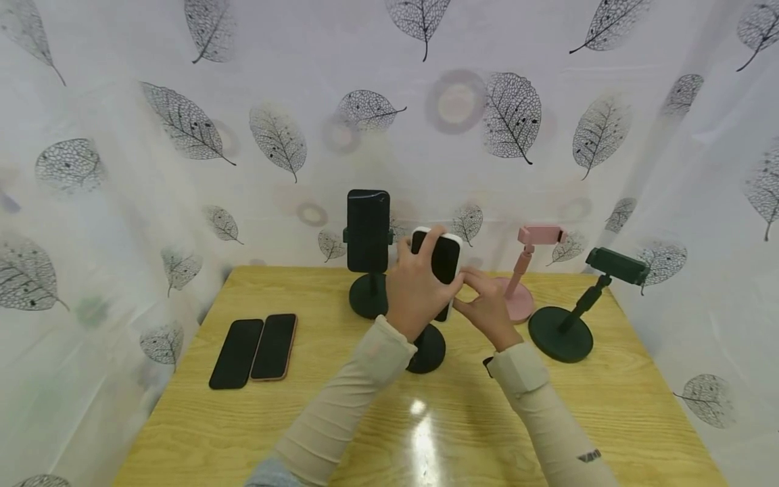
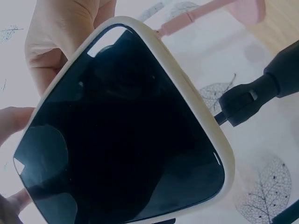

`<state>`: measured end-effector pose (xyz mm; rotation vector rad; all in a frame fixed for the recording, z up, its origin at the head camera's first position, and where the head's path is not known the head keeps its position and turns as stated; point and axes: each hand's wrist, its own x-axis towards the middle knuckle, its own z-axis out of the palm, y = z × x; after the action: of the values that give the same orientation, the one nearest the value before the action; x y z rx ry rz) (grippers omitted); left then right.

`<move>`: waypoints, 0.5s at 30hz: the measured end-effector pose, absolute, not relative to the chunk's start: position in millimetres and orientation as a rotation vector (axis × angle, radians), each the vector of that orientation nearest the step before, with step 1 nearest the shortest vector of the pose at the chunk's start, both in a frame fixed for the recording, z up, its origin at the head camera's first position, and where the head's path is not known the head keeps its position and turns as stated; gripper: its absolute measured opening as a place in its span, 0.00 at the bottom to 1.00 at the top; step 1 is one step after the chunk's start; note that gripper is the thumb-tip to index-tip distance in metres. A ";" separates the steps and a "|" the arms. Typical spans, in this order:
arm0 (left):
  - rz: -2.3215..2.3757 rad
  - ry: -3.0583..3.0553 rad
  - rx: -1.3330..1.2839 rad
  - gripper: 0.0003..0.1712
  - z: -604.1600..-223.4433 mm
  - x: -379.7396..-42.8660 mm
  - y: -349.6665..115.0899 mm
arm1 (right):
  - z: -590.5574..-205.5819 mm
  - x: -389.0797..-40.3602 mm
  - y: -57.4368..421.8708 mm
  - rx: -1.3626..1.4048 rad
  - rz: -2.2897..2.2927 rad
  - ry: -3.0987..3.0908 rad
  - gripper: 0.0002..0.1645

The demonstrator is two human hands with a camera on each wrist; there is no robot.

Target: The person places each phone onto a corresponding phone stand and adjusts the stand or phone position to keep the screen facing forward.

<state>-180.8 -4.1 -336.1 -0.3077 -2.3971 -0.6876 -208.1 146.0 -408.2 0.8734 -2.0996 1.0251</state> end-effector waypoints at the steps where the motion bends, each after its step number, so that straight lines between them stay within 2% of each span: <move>1: -0.677 -2.399 -0.297 0.39 -336.3 -181.1 -3.6 | -407.9 -208.1 146.7 0.878 1.029 -2.102 0.18; 8: -0.656 -2.412 -0.229 0.39 -339.4 -184.3 -0.5 | -405.9 -207.7 151.4 0.895 1.106 -2.103 0.22; 15: -0.664 -2.442 -0.188 0.39 -340.4 -185.3 1.1 | -405.1 -209.1 153.2 0.889 1.078 -2.083 0.20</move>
<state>-185.3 1.1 -340.4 -0.1876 -2.4421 -0.6642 -209.1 153.2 -405.1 0.8888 -2.0834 1.0777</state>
